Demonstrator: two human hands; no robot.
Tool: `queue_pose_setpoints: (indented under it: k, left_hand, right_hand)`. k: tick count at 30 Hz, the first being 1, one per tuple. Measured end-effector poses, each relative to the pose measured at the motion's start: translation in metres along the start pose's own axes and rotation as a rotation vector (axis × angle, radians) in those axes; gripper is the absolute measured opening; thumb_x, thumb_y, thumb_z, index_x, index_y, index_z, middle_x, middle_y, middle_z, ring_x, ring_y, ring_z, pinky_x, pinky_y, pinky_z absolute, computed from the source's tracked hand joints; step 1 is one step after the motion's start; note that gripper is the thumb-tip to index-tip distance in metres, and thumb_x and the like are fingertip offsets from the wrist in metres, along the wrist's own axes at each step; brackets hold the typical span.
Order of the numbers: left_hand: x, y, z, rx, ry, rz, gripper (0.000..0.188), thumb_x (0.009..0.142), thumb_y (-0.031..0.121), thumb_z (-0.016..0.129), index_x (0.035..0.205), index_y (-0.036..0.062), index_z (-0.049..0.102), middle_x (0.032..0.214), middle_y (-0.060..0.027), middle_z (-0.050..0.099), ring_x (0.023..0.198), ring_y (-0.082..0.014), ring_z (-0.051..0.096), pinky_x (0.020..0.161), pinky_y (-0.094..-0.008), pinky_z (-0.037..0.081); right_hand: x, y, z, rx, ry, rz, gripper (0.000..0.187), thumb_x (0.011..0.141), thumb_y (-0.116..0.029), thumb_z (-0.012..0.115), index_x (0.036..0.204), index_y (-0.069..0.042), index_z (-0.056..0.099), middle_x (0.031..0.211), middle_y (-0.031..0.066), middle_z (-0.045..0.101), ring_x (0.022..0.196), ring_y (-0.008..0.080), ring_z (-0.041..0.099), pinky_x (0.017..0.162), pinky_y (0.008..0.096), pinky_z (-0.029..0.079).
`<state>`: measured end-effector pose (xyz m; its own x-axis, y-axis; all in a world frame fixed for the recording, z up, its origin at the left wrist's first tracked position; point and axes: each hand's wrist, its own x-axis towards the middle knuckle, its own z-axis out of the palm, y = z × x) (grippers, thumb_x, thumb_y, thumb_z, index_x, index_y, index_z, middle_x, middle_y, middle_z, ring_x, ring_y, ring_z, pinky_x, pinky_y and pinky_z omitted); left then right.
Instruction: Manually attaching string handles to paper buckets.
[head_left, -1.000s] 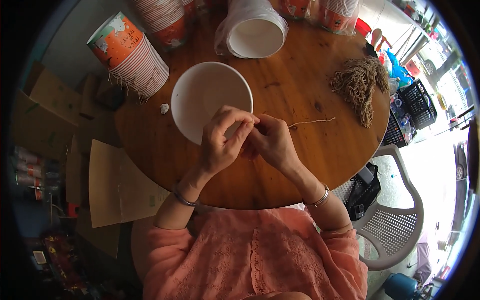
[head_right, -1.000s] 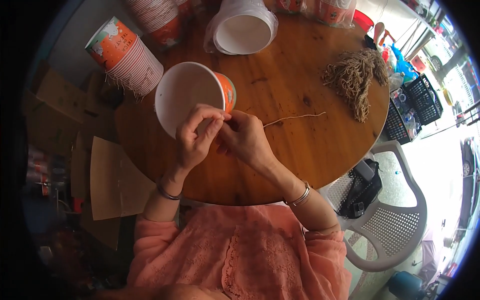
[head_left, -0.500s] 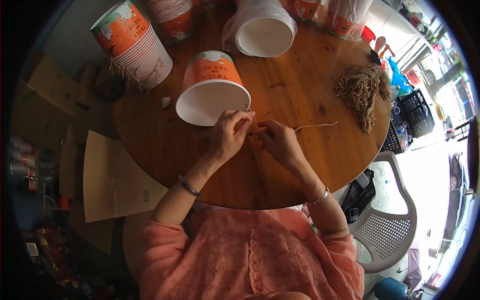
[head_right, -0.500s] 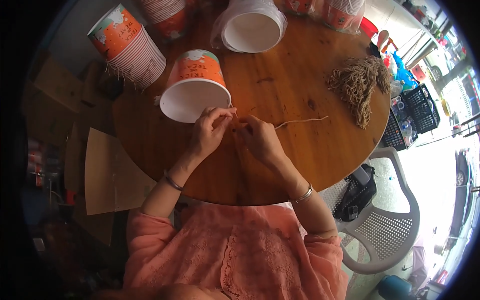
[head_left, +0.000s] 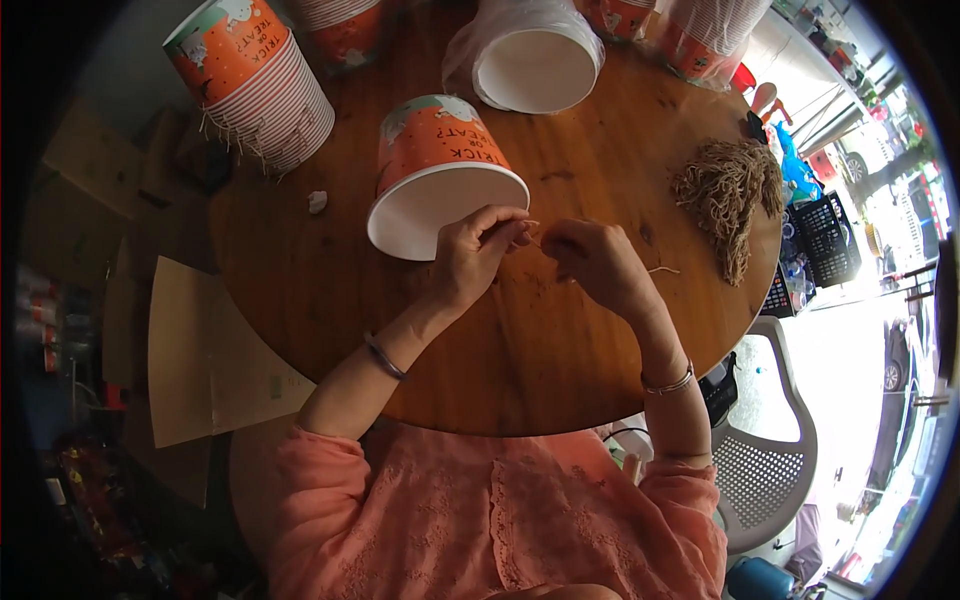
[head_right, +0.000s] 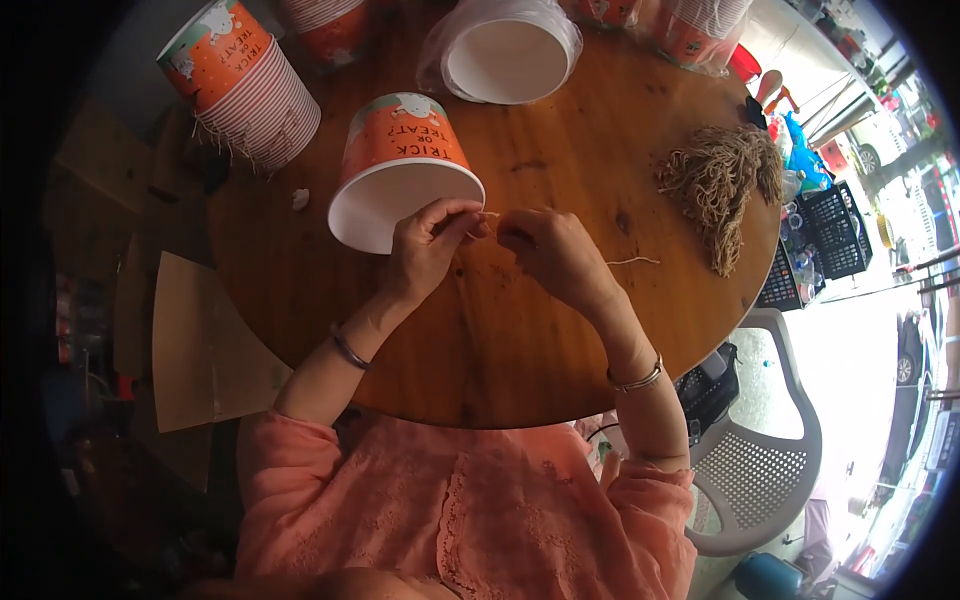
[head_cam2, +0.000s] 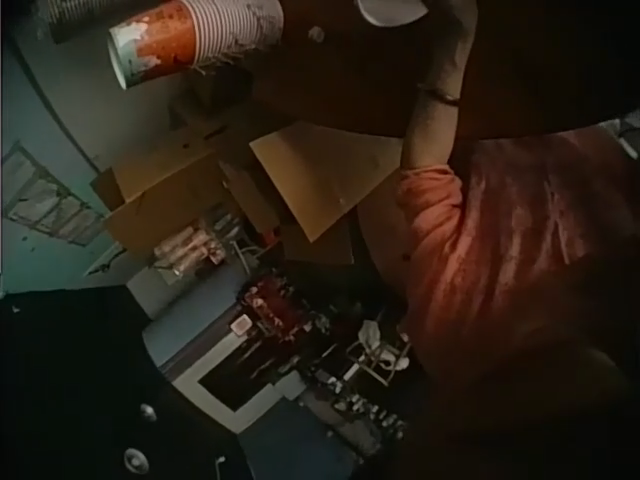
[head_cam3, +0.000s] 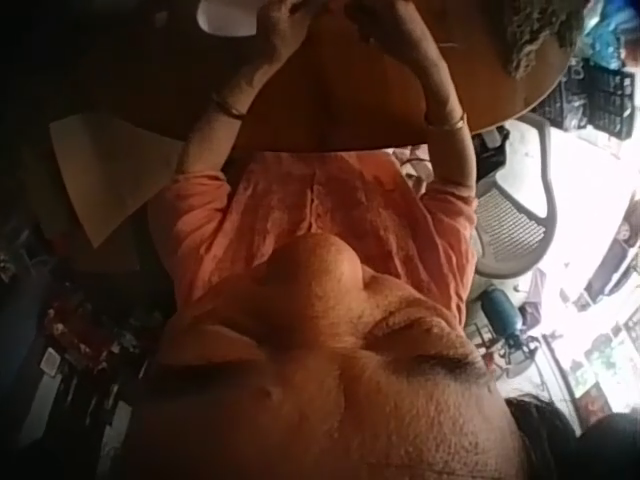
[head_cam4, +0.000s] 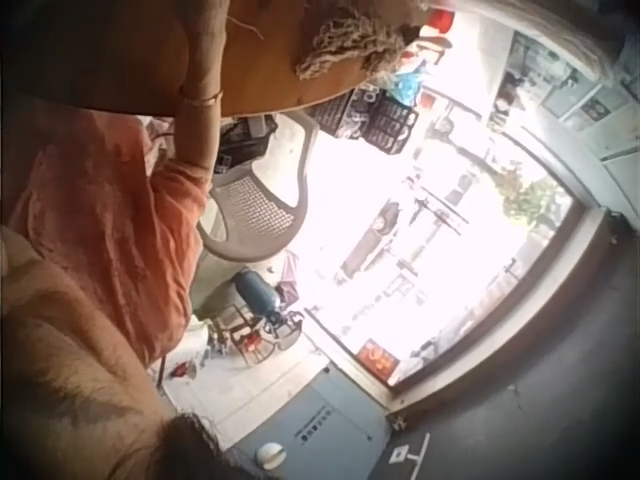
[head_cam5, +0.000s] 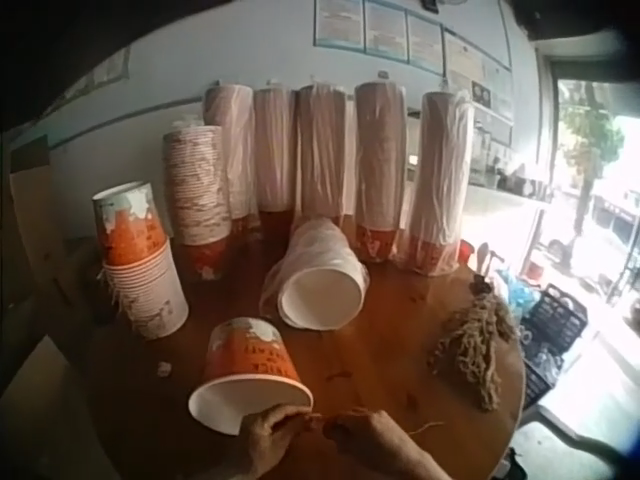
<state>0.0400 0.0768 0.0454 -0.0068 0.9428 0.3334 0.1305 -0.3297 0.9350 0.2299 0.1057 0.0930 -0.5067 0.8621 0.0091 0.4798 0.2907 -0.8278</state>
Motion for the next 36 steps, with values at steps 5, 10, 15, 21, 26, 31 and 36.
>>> queue_pose_setpoints:
  k: [5,10,15,21,26,31,36]
  left_hand:
    - [0.001,-0.009,0.003,-0.087,-0.029,-0.072,0.012,0.093,0.003,0.059,0.101,-0.0016,0.066,0.084,-0.0056,0.069,0.075,-0.0098,0.065,0.067,-0.0238,0.054]
    - [0.003,-0.01,-0.003,-0.074,-0.153,-0.176,0.013,0.092,0.006,0.061,0.1,-0.0025,0.066,0.079,-0.0038,0.066,0.068,-0.0082,0.062,0.061,-0.0232,0.052]
    - [0.004,-0.008,-0.006,-0.193,-0.216,-0.313,0.015,0.094,0.012,0.061,0.098,-0.002,0.065,0.076,-0.0027,0.064,0.064,-0.0081,0.059,0.057,-0.0233,0.049]
    - [0.004,-0.007,-0.009,-0.461,-0.105,-0.445,0.017,0.096,0.016,0.058,0.1,-0.0002,0.064,0.083,-0.0024,0.063,0.07,-0.0085,0.059,0.061,-0.022,0.048]
    - [0.002,-0.009,-0.012,-0.5,-0.091,-0.394,0.016,0.097,0.016,0.058,0.101,0.0012,0.063,0.087,-0.0026,0.064,0.073,-0.0091,0.059,0.064,-0.023,0.048]
    - [-0.001,-0.011,-0.015,-0.487,-0.098,-0.374,0.017,0.097,0.017,0.059,0.103,0.0026,0.063,0.088,-0.0025,0.064,0.073,-0.0097,0.059,0.063,-0.0232,0.047]
    - [-0.002,-0.009,-0.017,-0.507,-0.09,-0.387,0.016,0.097,0.017,0.059,0.103,0.0028,0.063,0.089,-0.0028,0.064,0.073,-0.0098,0.059,0.064,-0.0237,0.047]
  right_hand:
    - [0.018,0.001,-0.005,-0.14,0.12,-0.372,0.008,0.084,-0.01,0.066,0.091,-0.006,0.068,0.083,0.0102,0.06,0.069,0.0276,0.063,0.062,0.0381,0.051]
    - [0.022,0.008,-0.001,-0.152,0.083,-0.337,0.01,0.082,-0.01,0.069,0.092,-0.007,0.069,0.082,0.0095,0.06,0.074,0.0274,0.062,0.065,0.0365,0.05]
    - [0.017,0.015,0.008,0.055,0.166,-0.205,0.009,0.085,-0.006,0.069,0.093,-0.003,0.068,0.082,0.0056,0.059,0.072,0.015,0.059,0.063,0.0276,0.047]
    - [0.008,0.008,-0.003,0.115,0.261,-0.08,0.01,0.086,-0.009,0.07,0.09,-0.001,0.066,0.08,0.0037,0.061,0.072,0.0074,0.057,0.062,0.0246,0.046]
    - [0.008,0.001,0.001,0.172,0.136,0.088,0.012,0.087,-0.012,0.07,0.091,-0.001,0.067,0.082,0.0031,0.066,0.073,0.0063,0.06,0.06,0.0234,0.048]
    - [0.014,0.016,-0.003,0.464,-0.059,0.275,0.018,0.087,-0.012,0.069,0.1,0.0,0.068,0.089,0.0043,0.069,0.076,0.0092,0.065,0.056,0.0233,0.053]
    - [0.013,0.011,0.001,0.544,-0.02,0.282,0.017,0.087,-0.012,0.069,0.099,0.0,0.068,0.081,0.0036,0.068,0.07,0.0084,0.064,0.058,0.0225,0.052]
